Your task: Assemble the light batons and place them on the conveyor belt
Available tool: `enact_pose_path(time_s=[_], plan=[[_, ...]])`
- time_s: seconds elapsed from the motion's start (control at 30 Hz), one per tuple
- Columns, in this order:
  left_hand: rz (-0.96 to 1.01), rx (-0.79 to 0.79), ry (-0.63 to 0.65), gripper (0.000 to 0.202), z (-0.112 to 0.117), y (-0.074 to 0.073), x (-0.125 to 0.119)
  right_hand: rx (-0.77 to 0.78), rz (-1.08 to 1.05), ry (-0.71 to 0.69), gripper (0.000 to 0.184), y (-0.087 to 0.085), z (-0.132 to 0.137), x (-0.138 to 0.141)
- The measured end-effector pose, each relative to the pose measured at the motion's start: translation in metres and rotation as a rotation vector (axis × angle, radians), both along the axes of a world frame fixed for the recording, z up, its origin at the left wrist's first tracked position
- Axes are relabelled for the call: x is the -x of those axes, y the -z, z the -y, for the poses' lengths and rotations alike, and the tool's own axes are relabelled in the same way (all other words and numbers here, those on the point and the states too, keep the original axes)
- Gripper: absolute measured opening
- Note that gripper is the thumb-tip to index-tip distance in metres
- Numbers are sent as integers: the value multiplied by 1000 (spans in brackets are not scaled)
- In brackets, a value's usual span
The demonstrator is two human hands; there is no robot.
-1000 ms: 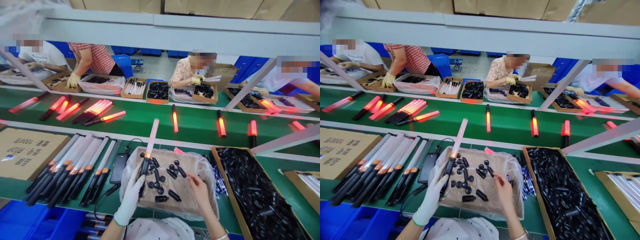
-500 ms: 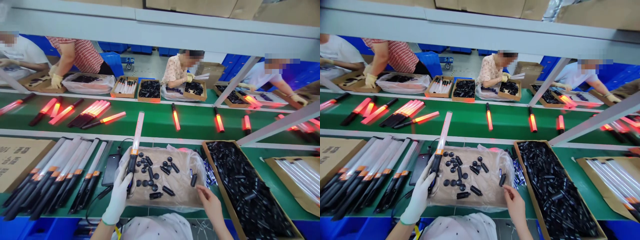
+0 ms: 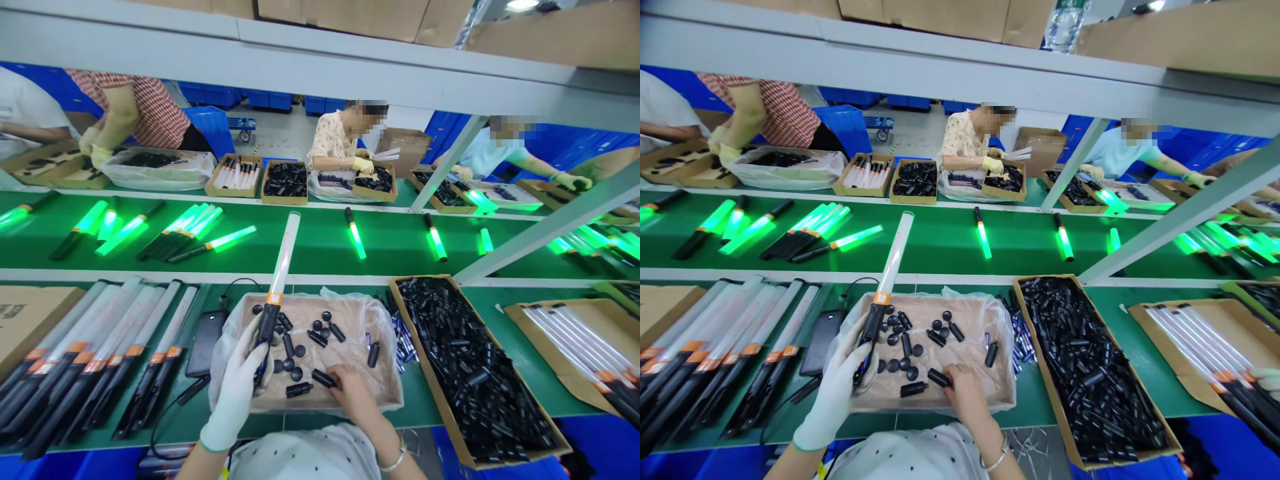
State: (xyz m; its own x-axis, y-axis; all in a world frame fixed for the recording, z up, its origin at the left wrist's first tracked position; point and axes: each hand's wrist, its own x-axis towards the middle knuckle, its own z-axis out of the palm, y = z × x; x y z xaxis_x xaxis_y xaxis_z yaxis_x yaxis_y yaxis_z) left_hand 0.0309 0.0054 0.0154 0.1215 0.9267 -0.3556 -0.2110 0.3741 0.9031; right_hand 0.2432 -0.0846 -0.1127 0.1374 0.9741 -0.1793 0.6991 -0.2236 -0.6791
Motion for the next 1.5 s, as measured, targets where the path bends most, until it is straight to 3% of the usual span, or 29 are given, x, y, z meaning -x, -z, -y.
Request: enact_pose_path(time_s=[0.27,0.47,0.6,0.67,0.77,0.9,1.07,1.17,1.3,1.4,1.5], plan=[[-12,107,-134,80,14,5,-25,-91,94,56,39,-6,-17,-18],[0,203,-142,85,20,15,-52,-302,14,265,34,-30,1,-89],[-45,196,-184,80,19,19,-65,-271,2,340,30,-42,20,-127],[-28,161,-150,77,17,21,-72,-216,-39,260,28,-39,21,-119],[-3,99,-98,76,17,22,-79,-143,-92,86,31,-26,10,-80],[-17,17,-71,74,20,23,-79,-47,36,33,40,-9,-10,-36],[1,4,-66,69,25,23,-69,-58,15,15,29,-6,-20,-35],[31,15,-65,67,22,25,-62,-45,-84,-2,28,-26,-21,-38],[97,138,-97,73,18,30,-51,-47,-297,-15,27,-88,-26,-29],[44,215,-165,67,18,41,-37,-133,-244,-204,25,-140,-34,-13],[-10,169,-158,58,19,59,-18,-183,-176,-409,27,-172,-45,6]])
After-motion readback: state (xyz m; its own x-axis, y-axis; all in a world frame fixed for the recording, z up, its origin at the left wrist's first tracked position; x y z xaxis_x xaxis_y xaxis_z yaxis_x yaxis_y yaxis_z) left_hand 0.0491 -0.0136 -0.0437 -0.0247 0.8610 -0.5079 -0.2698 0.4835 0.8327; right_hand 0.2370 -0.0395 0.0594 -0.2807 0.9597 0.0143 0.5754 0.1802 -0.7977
